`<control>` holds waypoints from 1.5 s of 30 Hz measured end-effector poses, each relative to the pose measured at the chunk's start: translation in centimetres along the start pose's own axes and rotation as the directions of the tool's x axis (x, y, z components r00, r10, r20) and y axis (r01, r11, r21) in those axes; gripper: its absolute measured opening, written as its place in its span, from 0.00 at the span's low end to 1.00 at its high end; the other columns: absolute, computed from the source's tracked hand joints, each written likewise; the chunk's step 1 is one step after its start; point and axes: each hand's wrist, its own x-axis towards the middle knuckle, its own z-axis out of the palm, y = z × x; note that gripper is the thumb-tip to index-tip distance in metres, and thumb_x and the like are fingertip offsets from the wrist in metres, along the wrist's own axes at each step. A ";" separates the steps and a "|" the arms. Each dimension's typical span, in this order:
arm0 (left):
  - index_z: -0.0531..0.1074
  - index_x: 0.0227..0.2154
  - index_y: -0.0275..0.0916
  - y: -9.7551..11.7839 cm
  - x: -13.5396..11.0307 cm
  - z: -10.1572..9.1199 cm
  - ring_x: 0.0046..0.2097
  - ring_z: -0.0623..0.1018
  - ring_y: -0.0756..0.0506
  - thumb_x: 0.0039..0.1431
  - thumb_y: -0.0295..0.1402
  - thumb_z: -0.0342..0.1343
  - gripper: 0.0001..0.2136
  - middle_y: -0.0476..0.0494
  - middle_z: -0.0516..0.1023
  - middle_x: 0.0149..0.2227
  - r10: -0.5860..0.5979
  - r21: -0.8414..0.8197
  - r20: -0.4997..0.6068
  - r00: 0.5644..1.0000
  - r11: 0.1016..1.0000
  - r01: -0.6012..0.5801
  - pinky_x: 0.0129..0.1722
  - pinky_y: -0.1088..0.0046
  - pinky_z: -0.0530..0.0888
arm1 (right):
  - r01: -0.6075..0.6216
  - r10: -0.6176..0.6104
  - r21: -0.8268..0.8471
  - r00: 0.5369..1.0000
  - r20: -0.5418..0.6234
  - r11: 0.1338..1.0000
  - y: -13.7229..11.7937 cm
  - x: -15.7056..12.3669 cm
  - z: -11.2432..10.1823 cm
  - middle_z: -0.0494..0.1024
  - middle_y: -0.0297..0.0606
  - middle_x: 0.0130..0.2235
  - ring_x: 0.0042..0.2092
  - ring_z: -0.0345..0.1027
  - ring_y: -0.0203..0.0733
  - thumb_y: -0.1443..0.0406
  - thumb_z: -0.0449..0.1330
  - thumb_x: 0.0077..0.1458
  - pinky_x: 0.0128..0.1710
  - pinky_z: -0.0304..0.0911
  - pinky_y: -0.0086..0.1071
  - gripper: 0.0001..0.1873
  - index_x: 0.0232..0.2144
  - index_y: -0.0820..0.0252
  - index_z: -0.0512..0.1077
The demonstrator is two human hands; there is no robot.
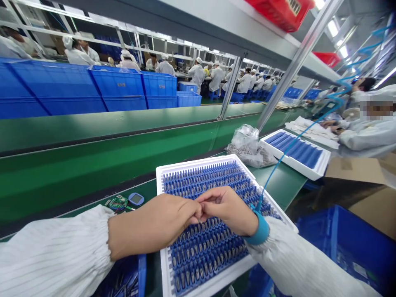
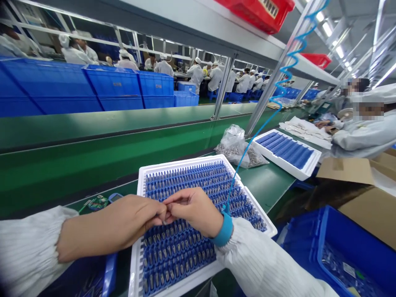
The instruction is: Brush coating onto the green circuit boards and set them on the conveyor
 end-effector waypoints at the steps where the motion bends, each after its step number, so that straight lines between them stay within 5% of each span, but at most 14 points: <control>1: 0.66 0.33 0.40 -0.1 0.2 0.0 0.26 0.75 0.48 0.67 0.28 0.43 0.08 0.50 0.75 0.26 -0.087 -0.102 0.048 0.995 0.991 0.092 0.26 0.74 0.70 | 0.004 -0.004 -0.056 1.000 0.000 0.998 0.2 0.4 -0.6 0.76 0.41 0.32 0.33 0.74 0.43 0.48 0.63 0.60 0.35 0.75 0.34 0.25 0.39 0.67 0.77; 4: 0.65 0.31 0.43 -0.6 0.5 -0.1 0.26 0.69 0.49 0.66 0.34 0.45 0.08 0.53 0.68 0.25 -0.373 -0.385 0.173 0.912 0.826 0.411 0.25 0.75 0.67 | 0.017 -0.027 -0.269 0.999 -0.034 0.963 0.2 2.2 -3.5 0.76 0.41 0.35 0.36 0.74 0.42 0.58 0.61 0.67 0.41 0.74 0.35 0.15 0.43 0.67 0.76; 6: 0.65 0.32 0.43 -1.3 0.5 -0.2 0.26 0.65 0.49 0.66 0.41 0.46 0.10 0.53 0.64 0.26 -0.472 -0.565 0.228 0.851 0.648 0.511 0.25 0.75 0.66 | 0.010 -0.047 -0.433 0.996 -0.075 0.901 0.0 3.9 -6.1 0.75 0.40 0.37 0.39 0.73 0.42 0.64 0.61 0.69 0.45 0.72 0.38 0.09 0.43 0.67 0.75; 10: 0.60 0.28 0.43 -2.8 0.7 -0.1 0.23 0.53 0.51 0.65 0.48 0.47 0.15 0.56 0.54 0.23 -0.488 -0.821 0.317 0.813 0.287 0.493 0.20 0.74 0.57 | -0.038 -0.051 -0.707 0.993 -0.104 0.706 0.2 7.7 -10.5 0.72 0.41 0.42 0.47 0.68 0.45 0.64 0.62 0.70 0.53 0.67 0.44 0.10 0.40 0.68 0.73; 15: 0.54 0.24 0.43 -3.6 0.9 0.4 0.22 0.50 0.52 0.66 0.46 0.46 0.18 0.56 0.51 0.23 -0.456 -0.877 0.351 0.818 0.147 0.458 0.20 0.73 0.54 | -0.052 0.034 -0.876 0.999 -0.041 0.480 1.9 11.1 -11.4 0.70 0.42 0.45 0.48 0.67 0.46 0.63 0.61 0.71 0.52 0.67 0.42 0.10 0.43 0.67 0.72; 21: 0.56 0.23 0.41 -3.5 1.0 0.4 0.23 0.49 0.54 0.57 0.49 0.59 0.22 0.57 0.53 0.22 -0.522 -0.864 0.480 0.705 -0.143 0.482 0.22 0.75 0.51 | -0.055 0.126 -0.947 0.992 -0.016 0.316 3.9 12.7 -10.6 0.69 0.42 0.45 0.45 0.68 0.45 0.62 0.61 0.71 0.47 0.70 0.40 0.11 0.46 0.67 0.70; 29: 0.64 0.26 0.37 -4.2 0.7 0.9 0.22 0.51 0.55 0.61 0.42 0.56 0.15 0.54 0.60 0.25 -0.525 -0.848 0.514 0.678 -0.190 0.495 0.22 0.76 0.49 | -0.039 0.175 -0.973 0.985 0.001 0.229 5.2 13.6 -10.9 0.69 0.43 0.46 0.45 0.68 0.45 0.62 0.61 0.71 0.47 0.70 0.40 0.12 0.48 0.67 0.70; 34: 0.65 0.28 0.37 -4.5 0.6 1.2 0.22 0.51 0.56 0.61 0.38 0.56 0.11 0.56 0.58 0.25 -0.581 -0.856 0.476 0.660 -0.133 0.500 0.22 0.79 0.51 | -0.030 0.175 -0.970 0.984 0.013 0.240 5.7 13.8 -10.8 0.69 0.43 0.46 0.45 0.68 0.45 0.61 0.61 0.71 0.47 0.70 0.40 0.12 0.47 0.67 0.70; 40: 0.70 0.37 0.36 -4.4 0.8 1.3 0.22 0.54 0.57 0.64 0.36 0.54 0.07 0.52 0.67 0.30 -0.644 -0.836 0.481 0.595 -0.132 0.533 0.21 0.81 0.54 | -0.016 0.105 -0.944 0.994 0.020 0.330 4.9 13.5 -10.8 0.70 0.42 0.44 0.44 0.68 0.44 0.62 0.61 0.71 0.47 0.70 0.40 0.11 0.45 0.67 0.71; 45: 0.69 0.40 0.37 -4.6 0.9 1.6 0.21 0.57 0.59 0.67 0.32 0.51 0.05 0.51 0.71 0.33 -0.681 -0.852 0.464 0.566 -0.170 0.495 0.20 0.83 0.54 | 0.087 -0.052 -0.857 0.996 0.070 0.507 1.4 11.4 -9.4 0.72 0.40 0.40 0.43 0.70 0.43 0.68 0.62 0.69 0.48 0.70 0.39 0.06 0.40 0.68 0.72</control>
